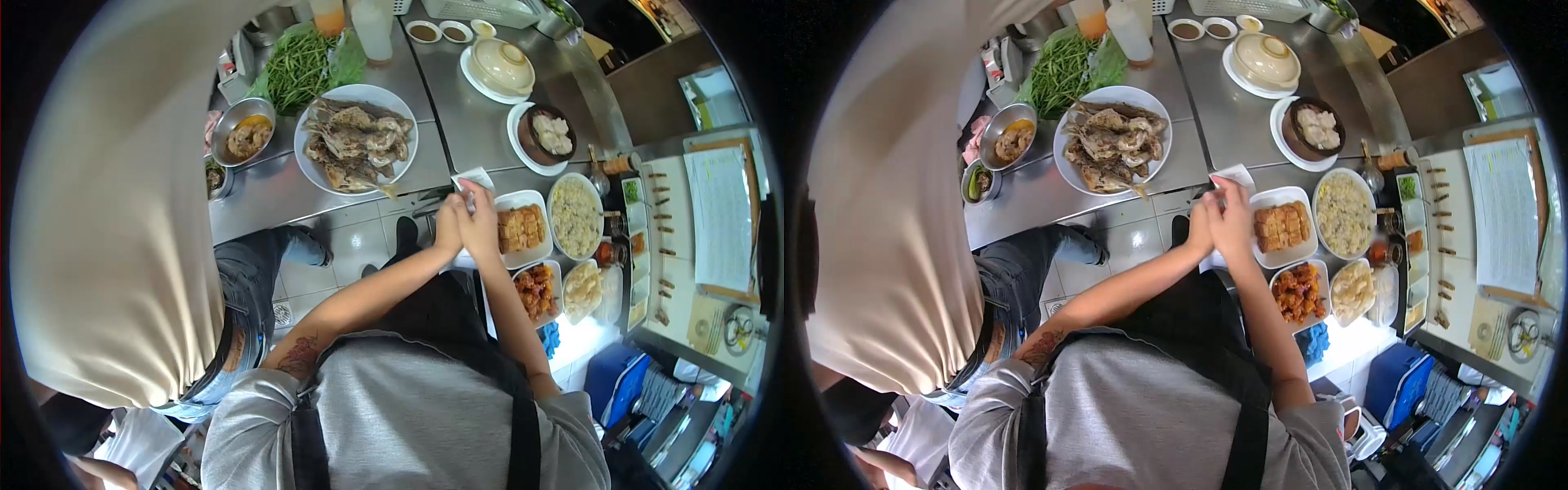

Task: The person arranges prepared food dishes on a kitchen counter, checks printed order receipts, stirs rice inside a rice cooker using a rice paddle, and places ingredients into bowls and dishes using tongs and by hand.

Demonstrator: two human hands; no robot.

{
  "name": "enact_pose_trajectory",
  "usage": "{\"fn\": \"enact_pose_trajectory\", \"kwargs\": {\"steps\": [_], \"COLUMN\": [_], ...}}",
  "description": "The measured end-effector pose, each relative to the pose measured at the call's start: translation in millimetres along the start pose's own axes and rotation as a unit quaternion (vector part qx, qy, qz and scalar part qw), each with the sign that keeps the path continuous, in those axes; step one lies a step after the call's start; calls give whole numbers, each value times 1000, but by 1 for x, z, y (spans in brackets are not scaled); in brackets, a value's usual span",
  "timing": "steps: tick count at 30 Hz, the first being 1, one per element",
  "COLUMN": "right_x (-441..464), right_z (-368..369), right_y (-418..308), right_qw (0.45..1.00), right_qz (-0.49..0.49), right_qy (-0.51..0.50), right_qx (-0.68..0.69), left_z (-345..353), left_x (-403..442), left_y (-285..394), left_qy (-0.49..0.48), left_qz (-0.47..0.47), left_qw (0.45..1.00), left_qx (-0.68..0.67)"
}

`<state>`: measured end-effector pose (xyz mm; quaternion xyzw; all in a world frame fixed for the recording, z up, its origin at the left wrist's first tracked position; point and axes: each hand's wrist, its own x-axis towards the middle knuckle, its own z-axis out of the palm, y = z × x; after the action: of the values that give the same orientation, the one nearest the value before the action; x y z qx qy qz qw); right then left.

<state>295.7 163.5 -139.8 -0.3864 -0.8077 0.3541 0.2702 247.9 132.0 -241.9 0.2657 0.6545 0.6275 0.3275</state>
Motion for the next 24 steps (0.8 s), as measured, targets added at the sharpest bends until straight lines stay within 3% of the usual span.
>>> {"fn": "enact_pose_trajectory", "kwargs": {"steps": [2,4,5,8,11,15,19,24], "right_x": [-5,-12,-18,-35,-53,-58,-48,-22], "right_z": [-6,-15,-22,-36,-39,-31,-26,-41], "right_y": [2,10,15,19,23,25,20,16], "right_qw": [1000,999,997,994,997,992,991,982], "right_qz": [-24,-50,-67,-99,-60,-83,-82,-136], "right_qy": [-2,-1,-4,4,13,20,9,-7], "right_qx": [-2,-13,-24,-45,-43,-97,-108,-134], "left_z": [4,-6,-2,-26,-47,-67,-86,-74], "left_x": [-15,-13,-8,0,28,42,26,23], "left_y": [-8,13,-10,15,23,33,27,35], "left_qy": [-30,-120,-97,-123,-128,-143,-116,-92], "left_qz": [58,11,34,-133,-75,-25,-101,47], "left_qw": [995,992,994,966,980,983,964,992], "left_qx": [70,-31,-40,-185,-130,-114,-218,-78]}}
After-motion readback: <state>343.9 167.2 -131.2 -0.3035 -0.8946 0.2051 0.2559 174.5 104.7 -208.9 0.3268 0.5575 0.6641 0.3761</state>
